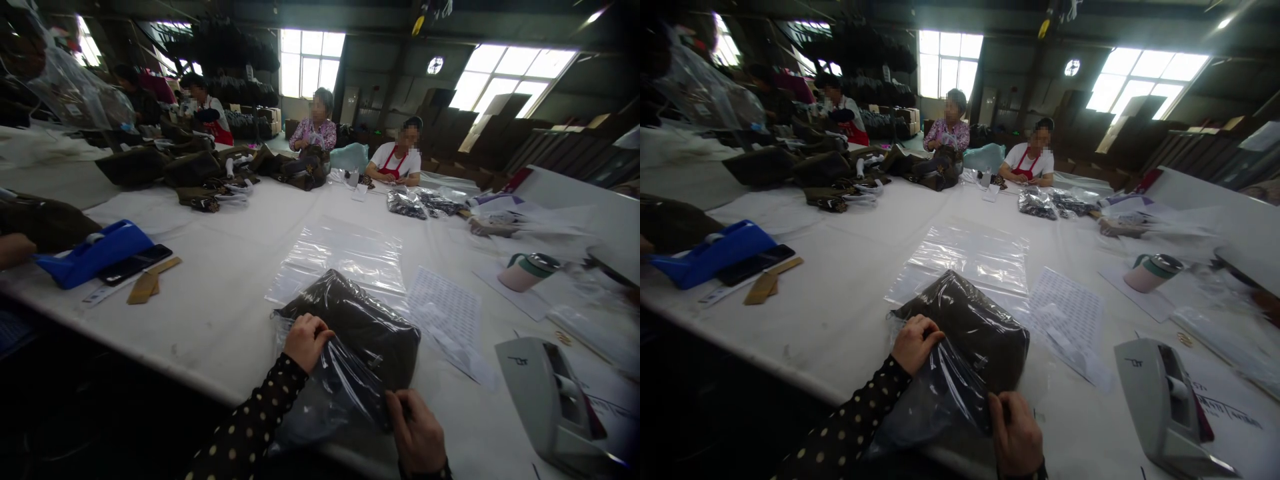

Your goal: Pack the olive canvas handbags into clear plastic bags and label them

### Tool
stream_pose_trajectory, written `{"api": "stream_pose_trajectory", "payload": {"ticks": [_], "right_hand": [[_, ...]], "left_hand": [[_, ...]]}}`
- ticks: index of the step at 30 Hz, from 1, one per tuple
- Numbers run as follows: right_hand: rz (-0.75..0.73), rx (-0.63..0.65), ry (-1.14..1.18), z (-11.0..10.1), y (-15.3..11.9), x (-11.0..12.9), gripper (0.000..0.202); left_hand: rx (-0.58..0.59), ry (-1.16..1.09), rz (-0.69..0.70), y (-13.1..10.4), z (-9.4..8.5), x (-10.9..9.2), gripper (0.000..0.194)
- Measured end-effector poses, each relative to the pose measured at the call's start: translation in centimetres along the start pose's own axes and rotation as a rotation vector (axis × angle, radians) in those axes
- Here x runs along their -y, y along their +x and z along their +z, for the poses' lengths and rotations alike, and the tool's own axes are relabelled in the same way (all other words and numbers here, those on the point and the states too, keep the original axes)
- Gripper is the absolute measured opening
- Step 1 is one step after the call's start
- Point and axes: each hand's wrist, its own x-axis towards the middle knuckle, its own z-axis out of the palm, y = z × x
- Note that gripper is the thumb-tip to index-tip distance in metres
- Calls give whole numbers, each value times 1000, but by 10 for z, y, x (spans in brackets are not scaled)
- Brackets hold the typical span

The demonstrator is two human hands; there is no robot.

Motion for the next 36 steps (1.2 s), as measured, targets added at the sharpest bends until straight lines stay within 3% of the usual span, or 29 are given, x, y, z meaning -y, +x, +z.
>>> {"api": "stream_pose_trajectory", "payload": {"ticks": [3,5,8,10,12,15,18,20,22,24,28,31,34,36], "right_hand": [[68,-20,-80,3,6,6,49],[90,-36,-114,5,9,9,52],[98,-43,-113,6,10,9,53],[98,-39,-101,6,10,8,52],[97,-31,-92,6,9,6,52],[86,9,-45,2,10,-1,52],[102,-23,-29,-5,13,-7,44],[-35,-153,-57,-9,15,-4,32],[-320,-226,-91,-11,18,6,20],[-540,-152,-136,-7,24,18,22],[-542,72,-274,12,38,33,38],[-535,108,-295,21,45,36,42],[-564,96,-194,12,46,36,40],[-560,74,-65,-10,44,22,35]], "left_hand": [[12,1,-20,5,-7,4,13],[-121,-7,17,-6,-24,-4,13],[-318,-6,236,-41,-42,-27,22],[-223,90,391,-65,-35,-34,34],[-133,263,458,-81,-12,-26,48],[-141,407,306,-83,29,7,62],[-91,429,214,-76,48,31,71],[-73,421,209,-73,49,34,71],[-85,410,202,-74,46,31,70],[-113,398,199,-75,43,25,71],[-211,450,282,-80,41,22,68],[-150,555,423,-81,39,24,65],[-73,608,408,-80,38,25,64],[-54,596,393,-79,38,25,64]]}}
